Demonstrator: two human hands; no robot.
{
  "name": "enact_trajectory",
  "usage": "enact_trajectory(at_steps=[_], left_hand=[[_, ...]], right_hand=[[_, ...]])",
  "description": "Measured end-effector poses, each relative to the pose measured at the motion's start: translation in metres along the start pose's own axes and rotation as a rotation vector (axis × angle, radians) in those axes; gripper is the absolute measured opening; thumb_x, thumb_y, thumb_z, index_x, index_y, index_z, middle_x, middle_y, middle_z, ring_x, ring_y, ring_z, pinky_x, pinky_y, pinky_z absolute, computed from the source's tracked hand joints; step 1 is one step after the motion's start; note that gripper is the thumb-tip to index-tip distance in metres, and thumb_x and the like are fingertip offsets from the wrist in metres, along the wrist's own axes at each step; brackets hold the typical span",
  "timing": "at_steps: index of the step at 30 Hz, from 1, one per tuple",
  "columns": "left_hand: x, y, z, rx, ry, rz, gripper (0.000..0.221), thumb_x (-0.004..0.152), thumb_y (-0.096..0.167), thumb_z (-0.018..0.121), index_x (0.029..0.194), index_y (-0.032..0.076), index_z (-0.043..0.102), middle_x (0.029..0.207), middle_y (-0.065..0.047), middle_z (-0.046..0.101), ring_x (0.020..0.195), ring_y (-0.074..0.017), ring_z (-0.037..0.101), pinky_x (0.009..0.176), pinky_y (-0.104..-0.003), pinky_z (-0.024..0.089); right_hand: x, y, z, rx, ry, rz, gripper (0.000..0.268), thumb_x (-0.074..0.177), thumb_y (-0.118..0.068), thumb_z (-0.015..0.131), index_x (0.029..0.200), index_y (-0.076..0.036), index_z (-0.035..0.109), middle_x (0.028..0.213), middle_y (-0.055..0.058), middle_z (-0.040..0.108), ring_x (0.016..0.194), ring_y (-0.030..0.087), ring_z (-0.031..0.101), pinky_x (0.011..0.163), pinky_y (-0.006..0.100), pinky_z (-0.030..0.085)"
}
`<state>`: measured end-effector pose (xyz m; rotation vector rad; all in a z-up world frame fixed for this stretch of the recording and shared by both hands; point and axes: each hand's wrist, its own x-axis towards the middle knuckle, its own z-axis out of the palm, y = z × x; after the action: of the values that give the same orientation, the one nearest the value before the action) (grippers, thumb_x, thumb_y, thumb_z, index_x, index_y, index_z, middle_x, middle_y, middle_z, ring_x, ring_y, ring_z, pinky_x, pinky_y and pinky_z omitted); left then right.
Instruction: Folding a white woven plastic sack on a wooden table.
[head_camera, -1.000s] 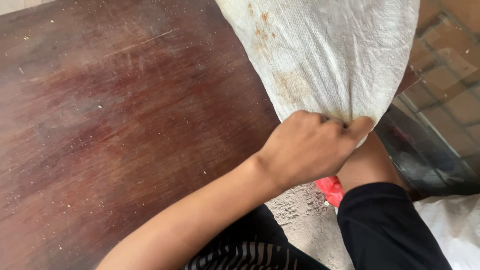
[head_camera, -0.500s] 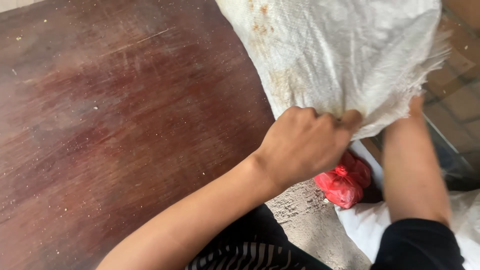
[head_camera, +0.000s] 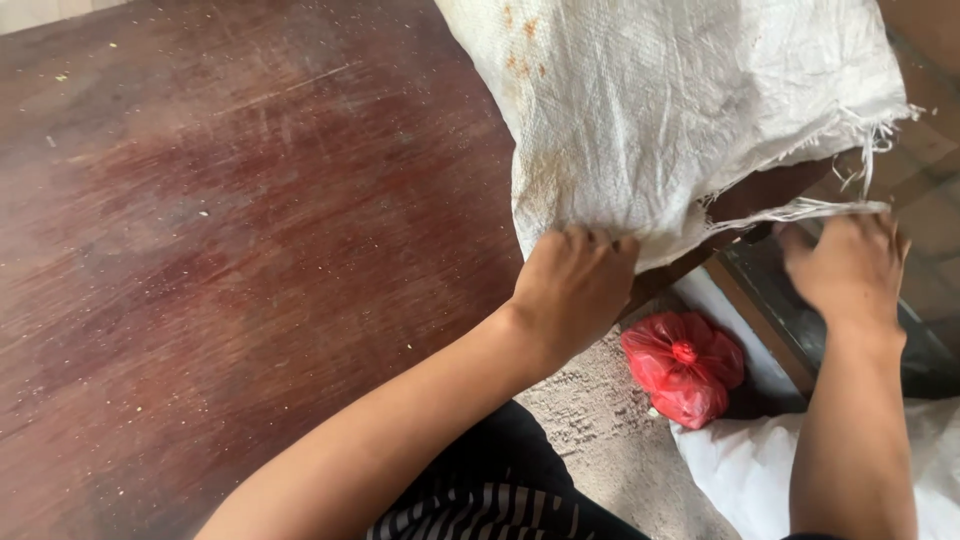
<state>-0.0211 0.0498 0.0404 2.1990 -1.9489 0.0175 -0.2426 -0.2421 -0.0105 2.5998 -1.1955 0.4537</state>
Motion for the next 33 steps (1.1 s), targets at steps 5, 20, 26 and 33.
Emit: enact_trajectory(at_steps=[5,20,26,33], left_hand=[[-0.001,-0.004,-0.005,-0.054,0.093,-0.015,0.042,0.091,0.037,0.065,0.112,0.002,0.064,0.100,-0.016,0.072,0.093,-0.0296,0.072,0.075,-0.041,0.060],[-0.167,-0.133,-0.083,-0.109,0.161,-0.175,0.049,0.100,0.039,0.059,0.132,0.002,0.058,0.127,-0.022,0.064,0.114,-0.0361,0.066,0.095,-0.047,0.054],[-0.252,-0.177,-0.078,0.014,0.201,-0.436,0.056,0.101,0.042,0.056,0.136,-0.002,0.054,0.146,-0.024,0.050,0.138,-0.0389,0.044,0.116,-0.052,0.035],[-0.282,-0.206,-0.055,0.046,0.177,-0.649,0.069,0.101,0.054,0.047,0.148,0.004,0.042,0.161,-0.025,0.023,0.150,-0.0427,0.014,0.119,-0.059,0.013]], right_hand=[[-0.021,-0.089,-0.103,0.017,-0.162,-0.130,0.037,0.096,-0.036,0.073,0.117,-0.007,0.074,0.118,0.020,0.072,0.110,0.041,0.067,0.097,0.052,0.051],[-0.053,-0.243,-0.189,0.112,0.462,-0.663,0.028,0.102,-0.034,0.077,0.106,-0.008,0.069,0.102,0.008,0.066,0.097,0.028,0.063,0.090,0.038,0.054],[-0.060,-0.314,-0.222,-0.104,0.399,-0.856,0.047,0.089,-0.051,0.075,0.126,-0.022,0.071,0.109,0.005,0.069,0.092,0.033,0.068,0.099,0.046,0.057],[-0.055,-0.311,-0.208,-0.158,0.306,-0.964,0.081,0.080,-0.054,0.078,0.146,-0.010,0.060,0.124,0.030,0.071,0.103,0.039,0.075,0.089,0.045,0.059]])
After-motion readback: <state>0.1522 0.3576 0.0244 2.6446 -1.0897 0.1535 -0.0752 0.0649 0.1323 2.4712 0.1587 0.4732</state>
